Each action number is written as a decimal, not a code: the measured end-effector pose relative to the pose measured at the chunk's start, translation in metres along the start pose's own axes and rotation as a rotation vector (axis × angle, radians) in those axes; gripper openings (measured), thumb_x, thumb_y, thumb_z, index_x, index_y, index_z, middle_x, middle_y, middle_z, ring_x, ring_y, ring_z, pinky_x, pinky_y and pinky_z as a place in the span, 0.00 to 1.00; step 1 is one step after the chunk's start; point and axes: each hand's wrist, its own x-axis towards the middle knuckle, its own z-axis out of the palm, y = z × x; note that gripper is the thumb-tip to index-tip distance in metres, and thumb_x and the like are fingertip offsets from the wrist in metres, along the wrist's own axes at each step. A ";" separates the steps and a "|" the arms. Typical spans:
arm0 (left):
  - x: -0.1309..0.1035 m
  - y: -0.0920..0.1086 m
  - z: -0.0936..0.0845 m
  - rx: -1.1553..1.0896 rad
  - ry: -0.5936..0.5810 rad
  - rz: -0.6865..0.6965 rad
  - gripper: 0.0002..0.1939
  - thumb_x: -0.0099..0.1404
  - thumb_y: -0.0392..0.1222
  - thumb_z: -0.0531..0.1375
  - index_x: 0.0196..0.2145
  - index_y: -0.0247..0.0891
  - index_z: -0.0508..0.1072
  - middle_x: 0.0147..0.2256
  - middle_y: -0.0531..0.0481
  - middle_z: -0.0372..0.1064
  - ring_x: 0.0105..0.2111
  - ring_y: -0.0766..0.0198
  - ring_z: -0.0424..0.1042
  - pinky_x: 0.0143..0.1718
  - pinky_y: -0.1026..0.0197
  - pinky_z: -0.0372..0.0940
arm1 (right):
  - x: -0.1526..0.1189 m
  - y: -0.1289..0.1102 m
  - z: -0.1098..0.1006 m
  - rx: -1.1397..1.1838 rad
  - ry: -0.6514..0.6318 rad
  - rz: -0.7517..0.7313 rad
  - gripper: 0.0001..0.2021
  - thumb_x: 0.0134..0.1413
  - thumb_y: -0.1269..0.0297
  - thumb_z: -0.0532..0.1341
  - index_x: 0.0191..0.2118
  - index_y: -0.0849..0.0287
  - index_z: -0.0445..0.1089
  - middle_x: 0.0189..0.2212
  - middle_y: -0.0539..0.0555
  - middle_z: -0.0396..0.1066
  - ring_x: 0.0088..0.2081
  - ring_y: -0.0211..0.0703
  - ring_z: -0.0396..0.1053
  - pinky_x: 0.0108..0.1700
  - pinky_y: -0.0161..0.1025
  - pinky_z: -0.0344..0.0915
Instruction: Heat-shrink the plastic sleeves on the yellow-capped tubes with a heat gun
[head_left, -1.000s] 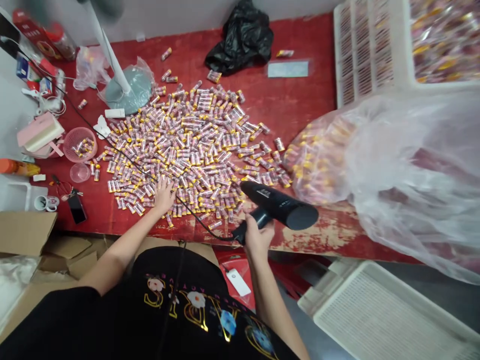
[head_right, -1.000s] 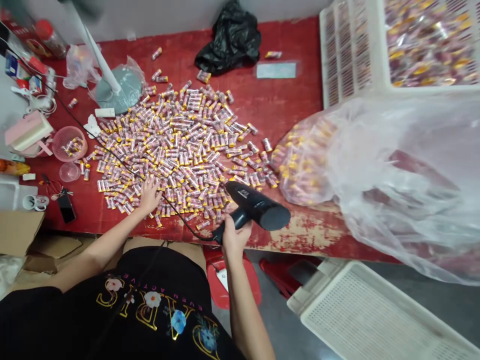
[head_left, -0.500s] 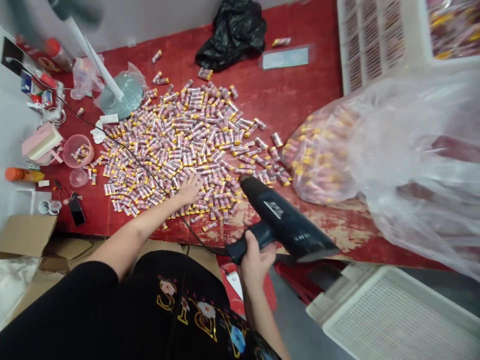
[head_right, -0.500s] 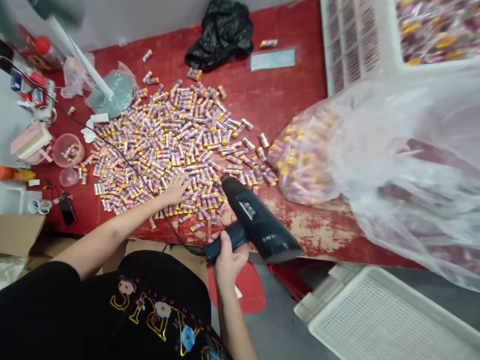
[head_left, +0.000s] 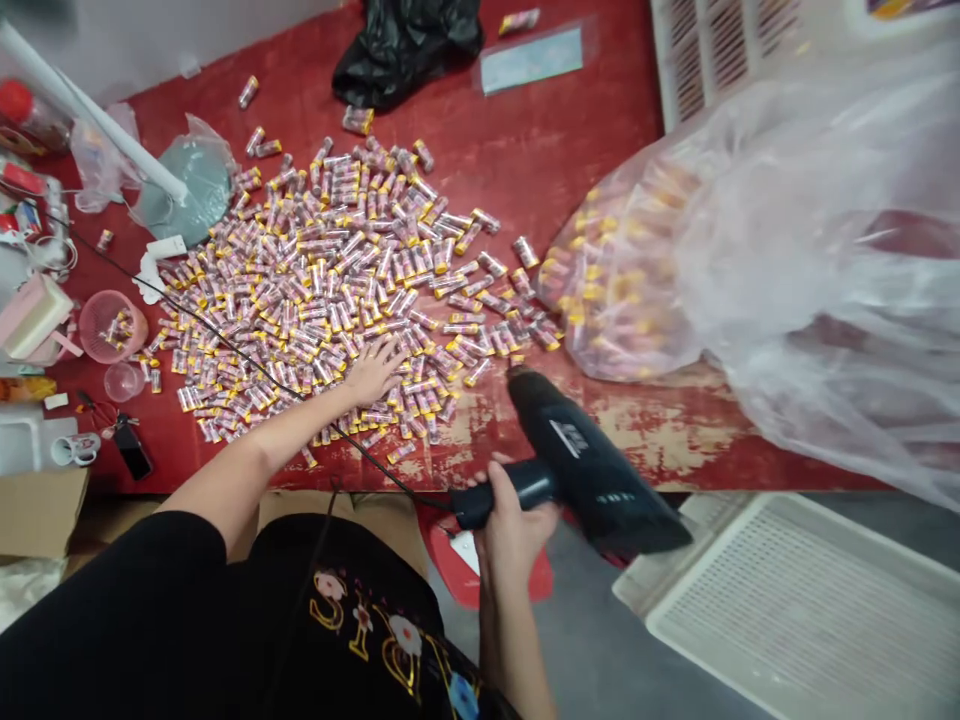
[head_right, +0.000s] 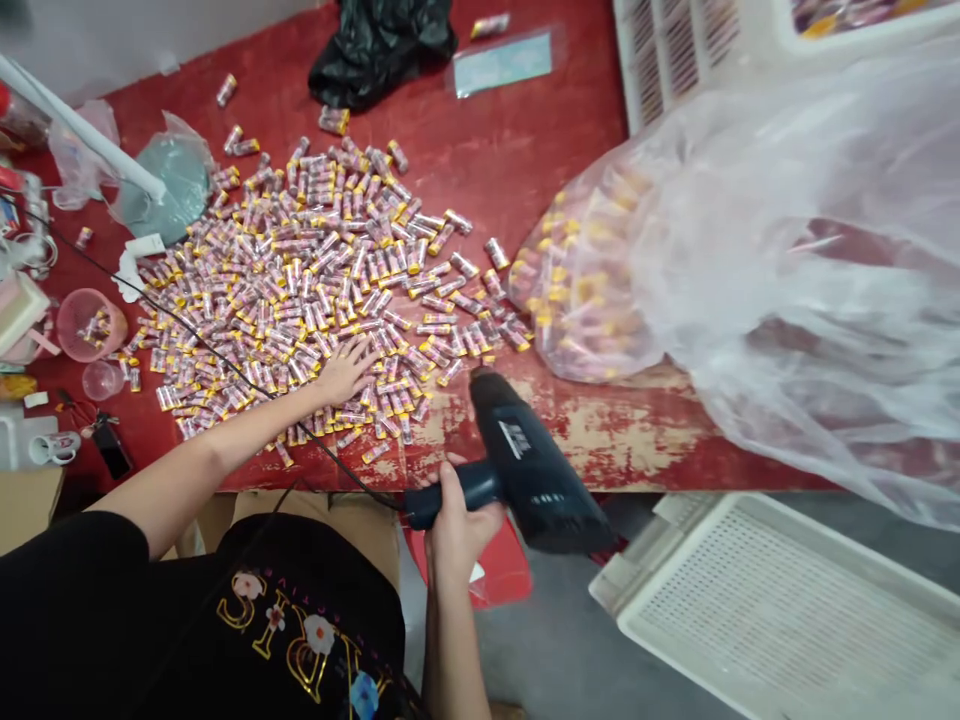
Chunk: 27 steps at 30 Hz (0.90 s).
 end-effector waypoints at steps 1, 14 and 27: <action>0.008 0.004 0.001 0.013 0.003 0.019 0.32 0.75 0.51 0.51 0.71 0.37 0.57 0.74 0.34 0.42 0.74 0.44 0.40 0.72 0.38 0.38 | 0.005 -0.001 0.001 -0.041 -0.045 0.044 0.27 0.34 0.56 0.78 0.41 0.62 0.72 0.23 0.47 0.70 0.23 0.36 0.67 0.27 0.37 0.71; 0.114 0.016 -0.017 0.192 0.022 0.133 0.35 0.74 0.54 0.50 0.72 0.35 0.55 0.75 0.38 0.37 0.75 0.40 0.33 0.73 0.33 0.30 | 0.038 -0.029 0.013 0.048 0.051 -0.045 0.23 0.41 0.58 0.75 0.43 0.60 0.71 0.23 0.46 0.70 0.22 0.36 0.66 0.25 0.36 0.70; 0.124 -0.012 -0.049 0.270 -0.045 0.257 0.29 0.78 0.50 0.40 0.69 0.39 0.61 0.73 0.40 0.50 0.74 0.53 0.46 0.74 0.43 0.38 | 0.116 -0.045 0.076 -0.108 -0.180 -0.135 0.27 0.39 0.50 0.73 0.43 0.56 0.65 0.27 0.47 0.68 0.24 0.40 0.67 0.29 0.44 0.73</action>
